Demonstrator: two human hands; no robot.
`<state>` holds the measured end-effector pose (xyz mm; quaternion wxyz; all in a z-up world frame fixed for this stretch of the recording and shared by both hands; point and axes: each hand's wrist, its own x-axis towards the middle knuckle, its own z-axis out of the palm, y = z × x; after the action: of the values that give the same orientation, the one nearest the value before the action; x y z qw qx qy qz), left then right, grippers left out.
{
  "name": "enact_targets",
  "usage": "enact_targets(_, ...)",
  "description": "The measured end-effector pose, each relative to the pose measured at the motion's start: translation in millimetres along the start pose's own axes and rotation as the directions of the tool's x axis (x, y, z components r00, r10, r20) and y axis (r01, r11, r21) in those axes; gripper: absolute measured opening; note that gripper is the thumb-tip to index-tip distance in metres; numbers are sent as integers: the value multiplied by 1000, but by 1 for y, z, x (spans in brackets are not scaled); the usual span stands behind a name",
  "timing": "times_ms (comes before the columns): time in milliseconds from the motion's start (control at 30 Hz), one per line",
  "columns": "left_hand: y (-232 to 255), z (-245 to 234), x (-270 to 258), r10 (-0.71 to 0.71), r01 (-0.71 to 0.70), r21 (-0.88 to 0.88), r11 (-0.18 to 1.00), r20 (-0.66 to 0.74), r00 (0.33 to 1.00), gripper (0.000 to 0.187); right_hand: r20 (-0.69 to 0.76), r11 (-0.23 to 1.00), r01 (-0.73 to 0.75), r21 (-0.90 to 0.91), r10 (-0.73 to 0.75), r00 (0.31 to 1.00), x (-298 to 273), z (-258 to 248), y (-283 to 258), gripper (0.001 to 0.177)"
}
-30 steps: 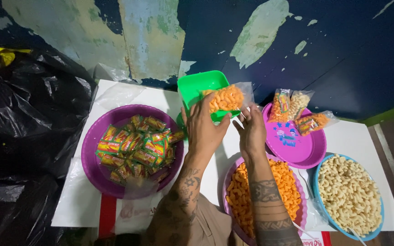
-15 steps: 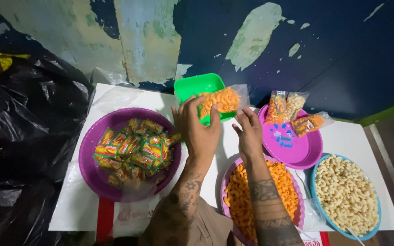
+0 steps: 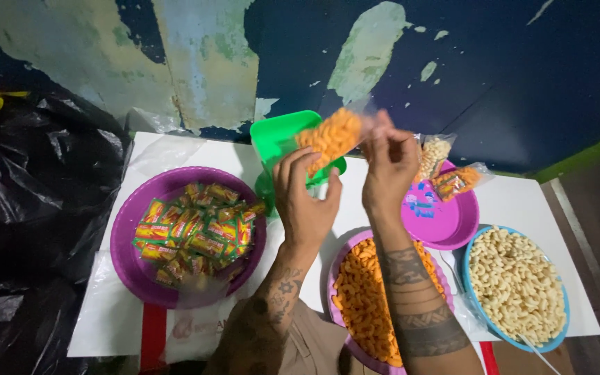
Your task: Packing orange puffed snacks into small plastic bags using a spoon and hands.
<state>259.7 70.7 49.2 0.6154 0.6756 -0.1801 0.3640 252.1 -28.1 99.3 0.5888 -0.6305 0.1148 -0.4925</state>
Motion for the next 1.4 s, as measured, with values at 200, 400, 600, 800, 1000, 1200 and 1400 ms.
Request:
enact_targets(200, 48, -6, -1, -70, 86, -106, 991, 152, 986, 83, 38, 982, 115, 152, -122, 992, 17, -44, -39, 13)
enact_targets(400, 60, 2, -25, -220, 343, -135, 930, 545, 809, 91, 179, 981, 192, 14, -191, 965, -32, -113, -66, 14)
enact_targets(600, 99, 24, -91, -296, 444, -76, 893, 644, 705, 75, 119, 960, -174, 218, 151, 981, -65, -195, -74, 64)
enact_targets(800, 119, 27, -109, -426, 674, -70, 735, 725, 540, 60, -492, 921, -354, 165, 388, 780, -106, -324, -74, 35)
enact_targets(1000, 129, 28, -119, -488, 848, -132, 513, 768, 415, 60, -503, 715, -546, 436, 697, 511, -198, -515, 54, 8)
enact_targets(1200, 130, 24, -172, -509, 799, -222, 559, 669, 542, 58, -359, 641, -766, 47, 727, 586, -226, -446, 60, 51)
enact_targets(1400, 111, 17, -232, -649, 808, 91, 582, 650, 395, 89, -336, 734, -640, -225, 559, 758, -220, -387, 21, 47)
